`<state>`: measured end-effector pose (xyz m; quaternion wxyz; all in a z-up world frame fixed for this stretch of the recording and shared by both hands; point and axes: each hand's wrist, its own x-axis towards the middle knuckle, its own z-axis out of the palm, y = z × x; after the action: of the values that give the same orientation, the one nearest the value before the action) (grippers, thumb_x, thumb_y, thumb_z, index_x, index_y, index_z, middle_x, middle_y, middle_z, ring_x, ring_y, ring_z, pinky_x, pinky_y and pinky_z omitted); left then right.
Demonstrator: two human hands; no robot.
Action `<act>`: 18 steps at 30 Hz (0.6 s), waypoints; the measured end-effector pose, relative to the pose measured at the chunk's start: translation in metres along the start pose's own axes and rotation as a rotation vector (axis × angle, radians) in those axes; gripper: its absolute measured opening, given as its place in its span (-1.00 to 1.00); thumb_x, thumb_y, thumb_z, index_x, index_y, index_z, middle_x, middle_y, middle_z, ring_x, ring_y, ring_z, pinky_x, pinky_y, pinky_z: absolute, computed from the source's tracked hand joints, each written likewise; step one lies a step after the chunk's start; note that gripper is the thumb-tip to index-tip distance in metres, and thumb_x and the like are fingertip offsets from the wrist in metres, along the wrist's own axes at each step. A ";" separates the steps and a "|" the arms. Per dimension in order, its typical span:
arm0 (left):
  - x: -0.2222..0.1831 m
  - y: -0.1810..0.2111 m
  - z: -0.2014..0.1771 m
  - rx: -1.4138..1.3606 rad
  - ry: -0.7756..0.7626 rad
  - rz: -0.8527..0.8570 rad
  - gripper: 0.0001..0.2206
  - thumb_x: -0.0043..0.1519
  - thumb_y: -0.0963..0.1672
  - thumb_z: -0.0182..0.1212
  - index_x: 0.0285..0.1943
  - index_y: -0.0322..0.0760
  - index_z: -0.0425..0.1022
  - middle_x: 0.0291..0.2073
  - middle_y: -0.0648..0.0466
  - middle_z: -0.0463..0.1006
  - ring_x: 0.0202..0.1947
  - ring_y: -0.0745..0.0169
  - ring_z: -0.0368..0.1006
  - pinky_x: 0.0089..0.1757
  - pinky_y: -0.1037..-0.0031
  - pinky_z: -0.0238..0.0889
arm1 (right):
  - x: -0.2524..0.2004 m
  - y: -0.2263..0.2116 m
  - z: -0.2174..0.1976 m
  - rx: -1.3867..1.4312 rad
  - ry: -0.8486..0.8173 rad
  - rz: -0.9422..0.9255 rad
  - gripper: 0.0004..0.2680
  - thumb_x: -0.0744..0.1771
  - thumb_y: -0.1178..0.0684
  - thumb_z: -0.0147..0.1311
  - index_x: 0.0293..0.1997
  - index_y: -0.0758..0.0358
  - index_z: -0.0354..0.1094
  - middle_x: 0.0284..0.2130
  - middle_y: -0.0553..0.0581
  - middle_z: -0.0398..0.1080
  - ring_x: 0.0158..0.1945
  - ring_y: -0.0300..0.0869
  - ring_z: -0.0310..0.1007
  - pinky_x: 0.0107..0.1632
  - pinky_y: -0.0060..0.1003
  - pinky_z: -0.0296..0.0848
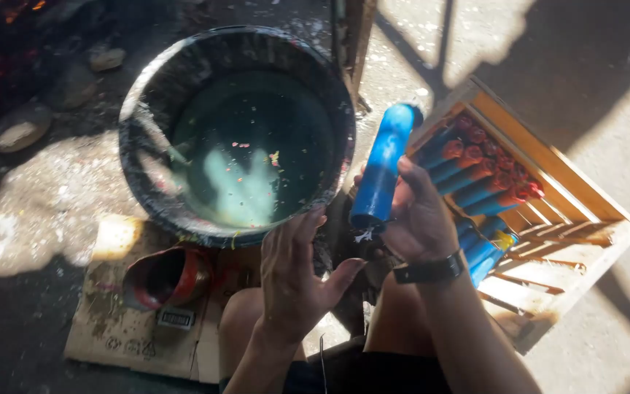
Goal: Dipping the ends of blue cylindrical tubes into a bowl of liquid wax or sealant.
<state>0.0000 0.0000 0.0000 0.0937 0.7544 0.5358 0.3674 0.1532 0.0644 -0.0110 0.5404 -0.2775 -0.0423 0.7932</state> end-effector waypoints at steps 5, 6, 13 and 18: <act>0.001 0.004 -0.009 0.071 0.146 0.054 -0.51 0.05 0.08 0.05 0.00 -0.32 0.22 -0.31 0.02 0.39 -0.30 0.10 0.36 -0.17 0.26 0.20 | -0.013 0.047 0.032 0.039 0.060 -0.017 -0.72 0.20 -0.01 0.02 -0.13 0.37 0.22 -0.32 0.24 0.36 -0.31 -0.05 0.39 -0.19 -0.20 0.38; 0.000 0.001 -0.005 0.066 0.211 0.061 -0.49 -0.01 0.10 0.10 -0.04 -0.31 0.30 -0.42 0.05 0.40 -0.39 0.11 0.39 -0.20 0.28 0.21 | -0.018 0.055 0.039 0.013 0.184 -0.053 -0.76 0.22 0.00 -0.01 -0.18 0.38 0.26 -0.35 0.23 0.37 -0.37 -0.07 0.41 -0.27 -0.22 0.42; -0.033 -0.043 -0.015 -0.252 0.311 -0.251 -0.65 0.03 -0.07 0.15 -0.07 -0.37 0.36 -0.43 -0.08 0.36 -0.43 -0.04 0.40 -0.45 0.34 0.34 | 0.005 0.073 -0.031 -0.221 0.067 -0.164 -0.69 0.21 -0.04 0.00 -0.11 0.38 0.15 -0.24 0.34 0.30 -0.26 0.07 0.38 -0.34 -0.22 0.42; -0.034 -0.037 -0.063 -0.210 0.172 -0.198 -0.69 0.10 -0.11 0.00 -0.02 -0.35 0.22 -0.17 -0.07 0.36 -0.19 0.14 0.34 -0.17 0.42 0.28 | 0.004 0.043 -0.022 -0.393 -0.124 -0.135 -0.54 0.11 -0.29 0.02 -0.05 0.18 0.15 -0.16 0.10 0.27 -0.14 -0.13 0.24 -0.26 -0.38 0.25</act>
<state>-0.0735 -0.0308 0.0095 0.1617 0.6496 0.5722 0.4738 0.1272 0.0457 -0.0468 0.5243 -0.3248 -0.2475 0.7472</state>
